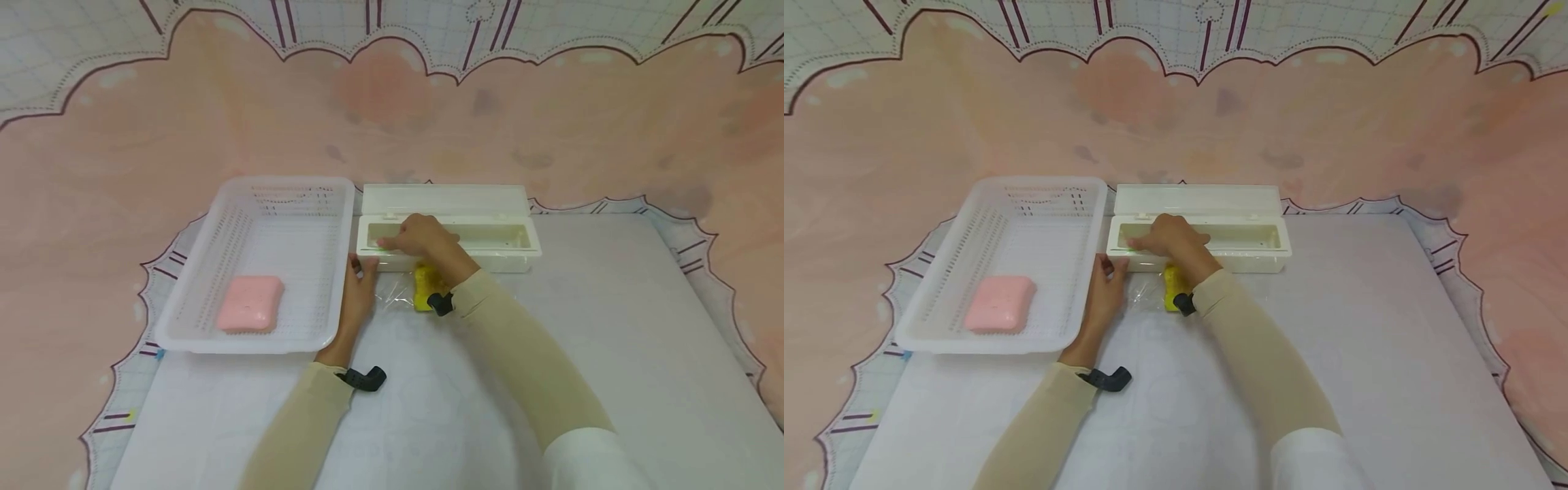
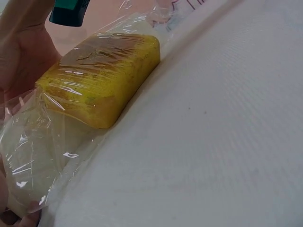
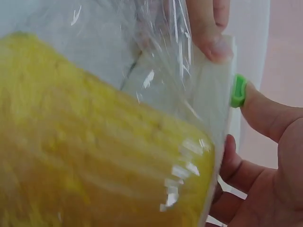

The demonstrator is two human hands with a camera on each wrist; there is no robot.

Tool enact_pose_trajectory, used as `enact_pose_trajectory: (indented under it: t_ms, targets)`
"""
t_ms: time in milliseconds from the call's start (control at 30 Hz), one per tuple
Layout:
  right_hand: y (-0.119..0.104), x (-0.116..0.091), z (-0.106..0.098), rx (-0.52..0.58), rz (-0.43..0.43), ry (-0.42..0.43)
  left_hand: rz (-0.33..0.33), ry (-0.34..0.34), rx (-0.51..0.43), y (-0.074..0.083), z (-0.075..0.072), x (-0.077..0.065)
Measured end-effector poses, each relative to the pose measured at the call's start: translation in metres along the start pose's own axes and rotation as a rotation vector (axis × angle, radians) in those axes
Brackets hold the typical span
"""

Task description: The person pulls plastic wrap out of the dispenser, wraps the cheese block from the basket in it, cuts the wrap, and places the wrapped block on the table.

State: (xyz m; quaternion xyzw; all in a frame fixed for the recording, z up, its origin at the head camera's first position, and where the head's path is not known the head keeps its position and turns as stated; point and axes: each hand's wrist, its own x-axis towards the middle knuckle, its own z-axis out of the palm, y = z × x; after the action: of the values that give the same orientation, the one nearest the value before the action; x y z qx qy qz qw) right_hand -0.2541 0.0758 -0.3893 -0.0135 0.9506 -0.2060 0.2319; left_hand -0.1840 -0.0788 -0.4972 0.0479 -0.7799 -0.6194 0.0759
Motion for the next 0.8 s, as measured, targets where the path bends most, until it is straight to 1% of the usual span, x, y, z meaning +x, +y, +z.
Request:
enact_pose_trajectory:
  t_ms: [167, 267, 500, 667, 800]
  targets:
    - [0.018, -0.001, -0.011, 0.026, -0.023, -0.045, 0.001, 0.018, 0.035, 0.002, 0.002, 0.0]
    - [0.033, -0.004, -0.018, 0.047, -0.02, -0.057, 0.003, 0.025, 0.04, 0.002, 0.002, 0.0]
    - [0.061, -0.011, -0.029, -0.013, -0.035, -0.033, -0.022, 0.023, 0.008, 0.004, 0.003, -0.001]
    - [0.08, -0.019, -0.039, -0.076, 0.01, -0.03, -0.028, 0.023, 0.019, 0.003, 0.002, -0.001]
    - [0.094, -0.027, -0.047, -0.121, 0.075, -0.028, -0.027, 0.024, 0.038, 0.003, 0.002, -0.001]
